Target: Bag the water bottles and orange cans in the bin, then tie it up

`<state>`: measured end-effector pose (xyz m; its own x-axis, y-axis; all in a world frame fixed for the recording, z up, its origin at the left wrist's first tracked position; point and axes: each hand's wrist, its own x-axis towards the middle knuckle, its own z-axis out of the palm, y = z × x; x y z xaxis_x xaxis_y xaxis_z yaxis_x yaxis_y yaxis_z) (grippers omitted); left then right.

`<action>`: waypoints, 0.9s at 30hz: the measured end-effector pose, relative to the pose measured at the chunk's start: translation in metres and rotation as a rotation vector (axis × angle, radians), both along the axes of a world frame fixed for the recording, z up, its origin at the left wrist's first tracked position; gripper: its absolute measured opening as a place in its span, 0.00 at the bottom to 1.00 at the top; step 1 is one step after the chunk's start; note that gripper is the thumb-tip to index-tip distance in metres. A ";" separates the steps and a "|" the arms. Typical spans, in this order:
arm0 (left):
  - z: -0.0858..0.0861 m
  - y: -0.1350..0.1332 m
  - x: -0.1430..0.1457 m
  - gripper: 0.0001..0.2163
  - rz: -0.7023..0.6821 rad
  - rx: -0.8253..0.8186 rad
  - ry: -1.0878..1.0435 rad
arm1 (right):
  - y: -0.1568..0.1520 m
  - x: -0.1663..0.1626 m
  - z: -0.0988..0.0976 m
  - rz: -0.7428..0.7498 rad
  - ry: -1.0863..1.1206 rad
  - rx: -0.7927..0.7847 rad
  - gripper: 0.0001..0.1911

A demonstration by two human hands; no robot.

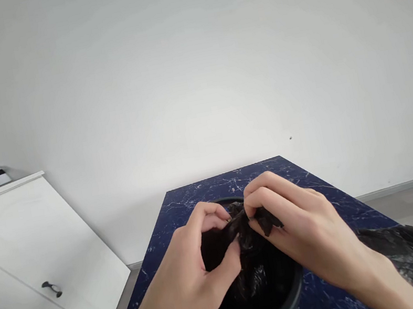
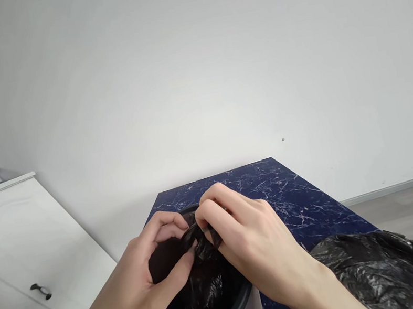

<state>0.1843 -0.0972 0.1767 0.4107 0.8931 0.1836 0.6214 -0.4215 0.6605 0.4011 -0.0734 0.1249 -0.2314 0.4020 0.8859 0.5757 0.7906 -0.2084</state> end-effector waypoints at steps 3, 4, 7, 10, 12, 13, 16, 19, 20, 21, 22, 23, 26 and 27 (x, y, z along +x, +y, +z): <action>0.000 0.003 -0.002 0.19 0.033 -0.053 -0.076 | -0.002 -0.004 0.001 -0.026 0.059 0.076 0.15; 0.000 0.006 -0.003 0.21 0.043 -0.060 -0.100 | -0.003 -0.005 0.002 -0.021 0.067 0.087 0.14; 0.002 0.017 -0.002 0.21 -0.022 -0.090 -0.120 | -0.003 -0.007 0.003 0.010 0.060 0.082 0.13; 0.006 0.026 0.000 0.17 -0.123 -0.134 -0.162 | -0.003 -0.004 0.003 0.040 0.047 0.045 0.13; 0.007 0.029 0.001 0.14 -0.119 -0.147 -0.193 | -0.003 0.002 0.004 0.077 0.014 -0.010 0.14; 0.008 0.029 0.002 0.13 -0.102 -0.145 -0.199 | -0.003 0.005 0.005 0.103 -0.016 -0.041 0.15; 0.007 0.028 0.000 0.12 -0.053 -0.132 -0.215 | -0.006 0.016 0.010 0.135 -0.113 -0.086 0.17; 0.004 0.027 -0.002 0.12 -0.056 -0.113 -0.229 | -0.006 0.023 0.014 0.112 -0.159 -0.023 0.17; 0.003 0.028 -0.003 0.12 -0.054 -0.107 -0.223 | -0.006 0.024 0.015 0.116 -0.169 0.007 0.16; 0.003 0.028 -0.004 0.12 -0.050 -0.102 -0.215 | -0.005 0.025 0.015 0.129 -0.178 0.034 0.15; 0.003 0.029 -0.004 0.13 -0.043 -0.099 -0.204 | -0.005 0.025 0.015 0.143 -0.185 0.050 0.14; 0.003 0.029 -0.004 0.13 -0.036 -0.100 -0.196 | -0.004 0.025 0.015 0.156 -0.188 0.060 0.13; 0.005 0.030 -0.005 0.14 -0.025 -0.093 -0.174 | -0.004 0.026 0.014 0.181 -0.185 0.070 0.13; 0.005 0.029 -0.005 0.14 -0.013 -0.080 -0.156 | -0.004 0.027 0.014 0.185 -0.179 0.073 0.13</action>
